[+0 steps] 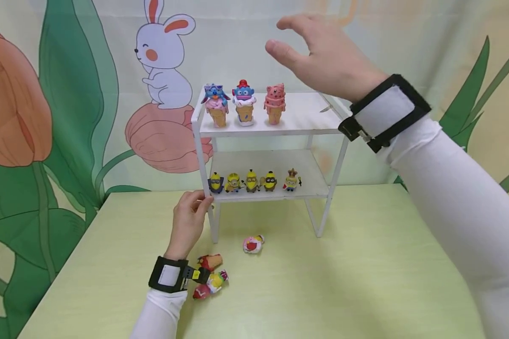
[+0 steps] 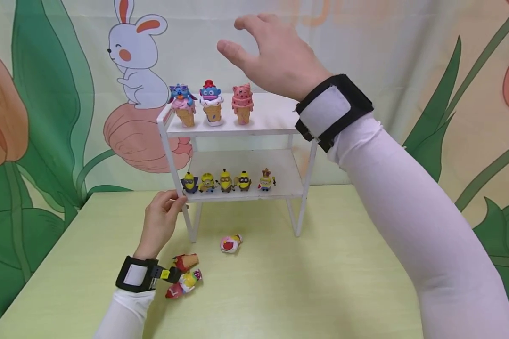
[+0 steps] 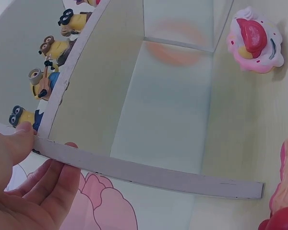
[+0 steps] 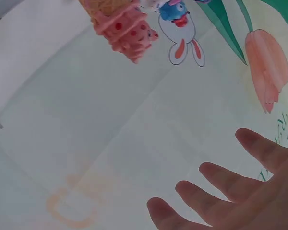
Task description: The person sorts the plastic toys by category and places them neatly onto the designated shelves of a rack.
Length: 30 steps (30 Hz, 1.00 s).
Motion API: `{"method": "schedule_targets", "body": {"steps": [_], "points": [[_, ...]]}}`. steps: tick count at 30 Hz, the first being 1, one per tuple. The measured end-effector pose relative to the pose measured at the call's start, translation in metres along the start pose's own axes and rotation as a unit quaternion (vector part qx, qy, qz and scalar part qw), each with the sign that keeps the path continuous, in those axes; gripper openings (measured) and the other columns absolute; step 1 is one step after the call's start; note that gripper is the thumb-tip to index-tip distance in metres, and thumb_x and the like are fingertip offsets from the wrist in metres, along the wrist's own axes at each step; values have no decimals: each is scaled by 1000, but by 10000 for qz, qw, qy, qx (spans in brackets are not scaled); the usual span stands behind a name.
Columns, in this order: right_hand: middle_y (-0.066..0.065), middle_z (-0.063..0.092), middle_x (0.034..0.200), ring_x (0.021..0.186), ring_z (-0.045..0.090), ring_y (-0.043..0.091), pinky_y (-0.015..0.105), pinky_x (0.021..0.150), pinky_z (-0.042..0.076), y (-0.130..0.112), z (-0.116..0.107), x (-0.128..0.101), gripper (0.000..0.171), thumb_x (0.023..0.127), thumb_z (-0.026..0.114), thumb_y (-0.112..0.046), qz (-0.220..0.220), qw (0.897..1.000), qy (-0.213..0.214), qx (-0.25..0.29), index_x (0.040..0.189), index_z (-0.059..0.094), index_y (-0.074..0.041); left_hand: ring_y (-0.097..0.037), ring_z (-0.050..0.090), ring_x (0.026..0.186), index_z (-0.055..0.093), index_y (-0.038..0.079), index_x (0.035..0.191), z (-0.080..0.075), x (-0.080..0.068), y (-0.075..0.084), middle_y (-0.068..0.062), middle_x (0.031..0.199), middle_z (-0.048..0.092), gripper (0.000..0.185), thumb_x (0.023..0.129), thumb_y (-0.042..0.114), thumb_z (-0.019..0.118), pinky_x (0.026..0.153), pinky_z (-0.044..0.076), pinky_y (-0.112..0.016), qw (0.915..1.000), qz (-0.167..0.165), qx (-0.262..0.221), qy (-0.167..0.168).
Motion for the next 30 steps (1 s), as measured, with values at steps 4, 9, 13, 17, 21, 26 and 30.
{"method": "schedule_targets", "body": {"steps": [4,9,13,17,21,26,30], "points": [[1,30,156,139,29,18,34,115,22,-9,-11,-12,60,102,40,-49,-216,9992,341,-21,151,35,-16,-26,65,83,68,3,108,-1,0,0,-10,97,54,18,98,15,60,71,56,-39,10000,-32,58,-14],[4,41,149,137,33,18,33,113,24,-17,-5,-29,54,102,45,-43,-693,9960,561,-5,145,45,-11,-27,65,85,68,2,110,-4,0,2,-11,98,54,20,98,15,60,73,57,-41,10000,-15,47,-10],[10,48,142,133,38,23,37,111,29,-24,16,-43,48,101,51,-37,-1130,9919,559,177,138,53,-7,-29,65,88,68,2,112,-6,-1,2,-12,99,54,21,98,16,59,76,57,-43,10000,-5,29,-17],[13,53,135,127,43,29,41,107,34,-28,45,-57,39,98,59,-29,-1522,9864,558,271,130,60,-5,-29,65,88,68,2,112,-6,-1,2,-12,99,54,21,98,15,59,76,57,-43,10000,-9,14,-24],[13,57,128,122,48,30,42,103,38,-30,77,-71,34,95,66,-24,-1753,9837,386,125,124,65,-7,-28,65,87,68,2,111,-5,-1,3,-12,99,55,20,98,14,60,75,57,-43,10000,9,-4,-29],[12,61,123,112,55,29,41,92,48,-25,124,-89,30,90,71,-22,-1942,9809,37,-98,118,68,-10,-28,65,86,68,2,112,-3,0,4,-12,99,55,20,98,14,59,75,57,-42,10000,3,-27,-46],[9,64,117,105,57,26,39,88,48,-20,162,-102,27,88,73,-21,-2056,9780,-320,-138,114,71,-12,-27,64,87,68,2,112,-3,0,4,-12,99,55,20,98,14,59,75,57,-42,10000,-7,18,-57]]}}
Point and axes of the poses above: each hand's wrist, its own x-axis towards the middle knuckle, its own z-axis out of the palm, y = z × x, the point moved 4 cm from there along x, towards the middle knuckle
